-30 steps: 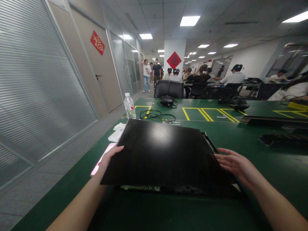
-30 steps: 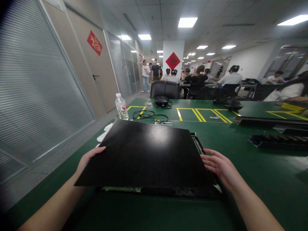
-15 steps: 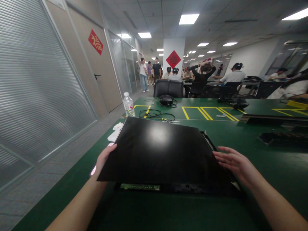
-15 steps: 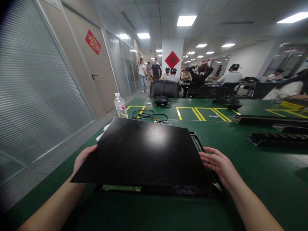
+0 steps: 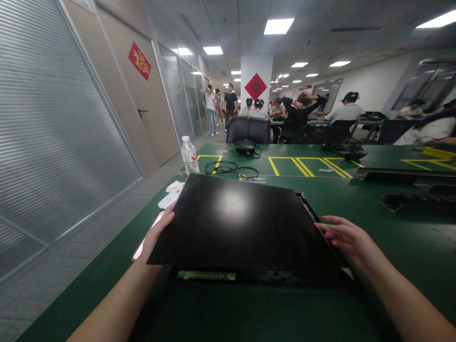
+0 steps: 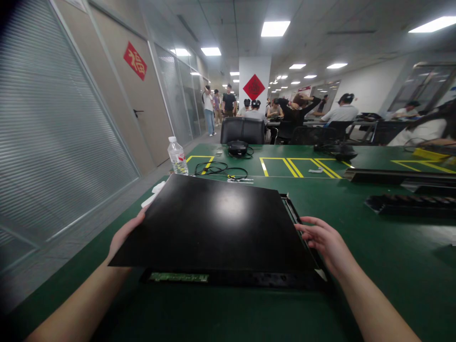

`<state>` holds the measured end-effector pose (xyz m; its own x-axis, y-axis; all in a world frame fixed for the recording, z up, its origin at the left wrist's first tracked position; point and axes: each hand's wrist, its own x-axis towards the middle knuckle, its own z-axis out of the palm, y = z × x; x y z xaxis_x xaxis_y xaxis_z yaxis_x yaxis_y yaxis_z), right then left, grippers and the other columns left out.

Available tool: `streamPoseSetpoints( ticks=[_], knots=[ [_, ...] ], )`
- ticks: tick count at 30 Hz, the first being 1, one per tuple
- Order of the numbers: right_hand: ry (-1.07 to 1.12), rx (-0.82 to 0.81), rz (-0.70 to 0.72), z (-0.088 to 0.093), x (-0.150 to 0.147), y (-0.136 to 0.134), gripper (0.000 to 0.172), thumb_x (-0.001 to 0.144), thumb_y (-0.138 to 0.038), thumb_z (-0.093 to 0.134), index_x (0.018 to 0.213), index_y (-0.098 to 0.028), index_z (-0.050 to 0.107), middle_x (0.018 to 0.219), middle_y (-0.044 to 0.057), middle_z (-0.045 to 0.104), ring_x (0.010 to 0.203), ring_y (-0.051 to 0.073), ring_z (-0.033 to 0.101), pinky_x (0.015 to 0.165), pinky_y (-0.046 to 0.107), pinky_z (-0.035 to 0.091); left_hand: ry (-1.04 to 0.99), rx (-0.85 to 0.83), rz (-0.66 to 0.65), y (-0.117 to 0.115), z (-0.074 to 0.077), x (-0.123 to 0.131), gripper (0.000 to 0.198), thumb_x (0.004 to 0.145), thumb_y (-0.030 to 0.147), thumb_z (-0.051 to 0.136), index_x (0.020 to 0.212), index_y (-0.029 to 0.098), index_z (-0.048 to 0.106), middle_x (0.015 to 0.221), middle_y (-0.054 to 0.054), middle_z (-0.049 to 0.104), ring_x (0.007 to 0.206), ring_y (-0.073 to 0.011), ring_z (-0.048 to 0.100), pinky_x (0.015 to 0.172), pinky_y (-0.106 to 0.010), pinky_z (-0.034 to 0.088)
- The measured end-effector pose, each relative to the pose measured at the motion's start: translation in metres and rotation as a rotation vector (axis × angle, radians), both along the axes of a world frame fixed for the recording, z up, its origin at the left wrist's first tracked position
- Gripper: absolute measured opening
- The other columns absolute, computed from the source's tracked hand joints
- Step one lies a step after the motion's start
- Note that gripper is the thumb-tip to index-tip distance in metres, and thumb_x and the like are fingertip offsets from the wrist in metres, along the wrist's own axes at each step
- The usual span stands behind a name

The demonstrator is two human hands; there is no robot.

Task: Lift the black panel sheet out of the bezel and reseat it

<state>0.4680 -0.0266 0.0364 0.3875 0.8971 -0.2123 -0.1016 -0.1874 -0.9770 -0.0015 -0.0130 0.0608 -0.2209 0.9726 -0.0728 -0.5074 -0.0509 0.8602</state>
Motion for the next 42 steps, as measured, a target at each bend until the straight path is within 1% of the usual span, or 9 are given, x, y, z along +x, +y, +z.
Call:
streamPoseSetpoints(
  ticks=[3,8,12,17,20,24,30,36,42],
  knots=[
    [0.008,-0.008,-0.007,-0.001,0.0,0.001,0.046,0.059,-0.031,0.082,0.102,-0.02,0.072,0.107,0.017,0.083,0.058,0.013,0.056,0.045,0.024,0.04,0.115,0.045,-0.011,0.0,-0.004,0.0,0.058,0.073,0.044,0.092,0.127,0.025,0.08,0.134,-0.004,0.081,0.146,-0.0404,0.059,0.122,-0.045,0.049],
    [0.01,-0.016,-0.028,-0.004,0.0,0.003,0.047,0.058,-0.033,0.081,0.102,-0.018,0.071,0.105,0.019,0.083,0.049,0.008,0.045,0.039,0.021,0.029,0.254,0.056,0.036,0.003,-0.002,0.002,0.067,0.071,0.053,0.092,0.13,0.026,0.079,0.139,-0.008,0.078,0.15,-0.0457,0.053,0.121,-0.051,0.048],
    [0.023,-0.021,-0.006,-0.008,0.005,0.005,0.049,0.057,-0.033,0.083,0.102,-0.018,0.07,0.106,0.019,0.083,0.045,0.005,0.039,0.038,0.021,0.027,0.307,0.063,0.032,0.002,-0.003,0.005,0.07,0.072,0.056,0.09,0.135,0.027,0.077,0.139,-0.008,0.078,0.148,-0.0455,0.055,0.12,-0.051,0.049],
    [0.038,-0.051,0.036,-0.017,0.017,0.009,0.051,0.059,-0.033,0.085,0.105,-0.018,0.07,0.111,0.018,0.082,0.046,0.006,0.04,0.038,0.023,0.03,0.362,0.078,0.043,0.006,-0.011,0.006,0.068,0.073,0.058,0.088,0.133,0.028,0.079,0.137,-0.008,0.079,0.147,-0.0457,0.056,0.12,-0.051,0.049],
    [0.031,-0.054,0.046,-0.019,0.02,0.01,0.052,0.06,-0.034,0.085,0.107,-0.019,0.07,0.112,0.018,0.082,0.046,0.007,0.041,0.038,0.023,0.03,0.395,0.078,0.055,0.021,-0.016,-0.003,0.071,0.066,0.062,0.091,0.126,0.024,0.082,0.135,-0.011,0.08,0.148,-0.0471,0.054,0.119,-0.05,0.049],
    [0.007,-0.059,0.045,-0.019,0.019,0.009,0.049,0.061,-0.033,0.084,0.106,-0.019,0.07,0.109,0.017,0.082,0.045,0.006,0.04,0.038,0.023,0.03,0.424,0.014,-0.018,0.035,-0.018,-0.012,0.085,0.046,0.06,0.099,0.12,0.021,0.084,0.128,-0.013,0.083,0.146,-0.0508,0.055,0.116,-0.05,0.052],
    [-0.008,-0.048,0.035,-0.021,0.019,0.01,0.046,0.063,-0.033,0.084,0.105,-0.019,0.071,0.107,0.017,0.082,0.046,0.007,0.041,0.037,0.023,0.031,0.288,-0.02,-0.099,0.013,-0.014,0.005,0.078,0.074,0.053,0.09,0.144,0.024,0.074,0.139,-0.011,0.079,0.136,-0.0428,0.067,0.111,-0.045,0.058],
    [-0.029,-0.068,0.047,-0.024,0.024,0.012,0.045,0.064,-0.031,0.084,0.106,-0.019,0.072,0.108,0.016,0.082,0.046,0.007,0.042,0.038,0.024,0.034,0.251,-0.111,-0.187,0.004,-0.007,0.013,0.079,0.085,0.044,0.083,0.159,0.027,0.061,0.141,-0.01,0.078,0.127,-0.0377,0.075,0.104,-0.04,0.062],
    [-0.04,-0.077,0.062,-0.024,0.026,0.011,0.041,0.068,-0.031,0.083,0.105,-0.019,0.072,0.111,0.016,0.082,0.046,0.007,0.042,0.038,0.024,0.034,0.212,-0.113,-0.231,0.003,-0.005,0.013,0.078,0.086,0.041,0.082,0.159,0.027,0.06,0.136,-0.01,0.081,0.118,-0.0362,0.079,0.096,-0.038,0.065]
  ],
)
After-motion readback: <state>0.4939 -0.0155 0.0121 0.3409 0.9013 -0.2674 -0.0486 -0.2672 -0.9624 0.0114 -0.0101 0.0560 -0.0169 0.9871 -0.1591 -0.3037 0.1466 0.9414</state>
